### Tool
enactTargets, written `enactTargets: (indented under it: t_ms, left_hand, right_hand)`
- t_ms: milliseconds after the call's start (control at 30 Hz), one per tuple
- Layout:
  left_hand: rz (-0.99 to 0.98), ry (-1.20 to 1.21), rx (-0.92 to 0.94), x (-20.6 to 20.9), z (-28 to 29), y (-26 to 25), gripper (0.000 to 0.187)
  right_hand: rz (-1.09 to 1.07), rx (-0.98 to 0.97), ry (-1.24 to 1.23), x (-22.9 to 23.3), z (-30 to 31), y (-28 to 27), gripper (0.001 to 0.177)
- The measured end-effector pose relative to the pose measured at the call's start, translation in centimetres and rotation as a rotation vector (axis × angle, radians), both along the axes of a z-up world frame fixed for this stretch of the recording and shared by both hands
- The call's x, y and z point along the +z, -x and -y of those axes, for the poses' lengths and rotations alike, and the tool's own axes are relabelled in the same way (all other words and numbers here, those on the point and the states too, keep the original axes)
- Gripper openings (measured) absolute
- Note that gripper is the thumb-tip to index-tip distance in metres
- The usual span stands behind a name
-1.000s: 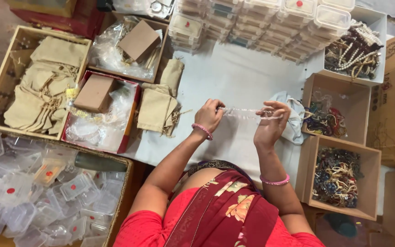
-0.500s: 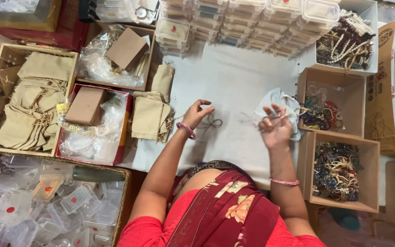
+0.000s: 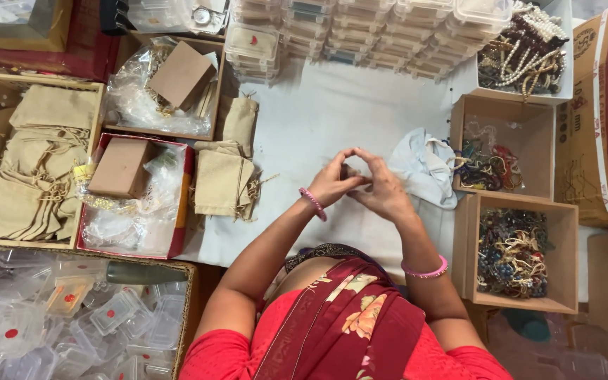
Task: The person cleans a small plastic container with a white cloth, then picks up a beaded necklace from a box. They wipe the necklace with the cloth and place it into a small beige pouch. The person then picks up another plastic container and wipes it with the cloth.
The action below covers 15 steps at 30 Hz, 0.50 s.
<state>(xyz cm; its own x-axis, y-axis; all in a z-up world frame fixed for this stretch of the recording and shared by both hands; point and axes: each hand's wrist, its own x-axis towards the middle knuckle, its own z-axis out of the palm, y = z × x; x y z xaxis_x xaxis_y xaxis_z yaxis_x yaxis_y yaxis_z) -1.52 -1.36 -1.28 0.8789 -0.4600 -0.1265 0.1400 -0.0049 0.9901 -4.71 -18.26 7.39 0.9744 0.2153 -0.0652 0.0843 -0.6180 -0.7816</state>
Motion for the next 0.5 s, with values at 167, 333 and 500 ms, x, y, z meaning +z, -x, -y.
enactTargets:
  t_ms: [167, 333, 500]
  left_hand:
    - [-0.013, -0.211, 0.068, 4.9, -0.4, -0.6, 0.053]
    - [0.257, -0.212, 0.012, 5.1, 1.3, -0.3, 0.039]
    - [-0.099, -0.073, 0.125, 7.0, 1.2, -0.1, 0.028]
  right_hand:
    - [-0.058, -0.184, 0.182, -3.0, 4.6, -0.7, 0.082]
    - [-0.041, 0.038, -0.458, -3.4, 4.4, 0.3, 0.075]
    - [0.065, -0.234, -0.471, -1.8, 6.8, 0.9, 0.024]
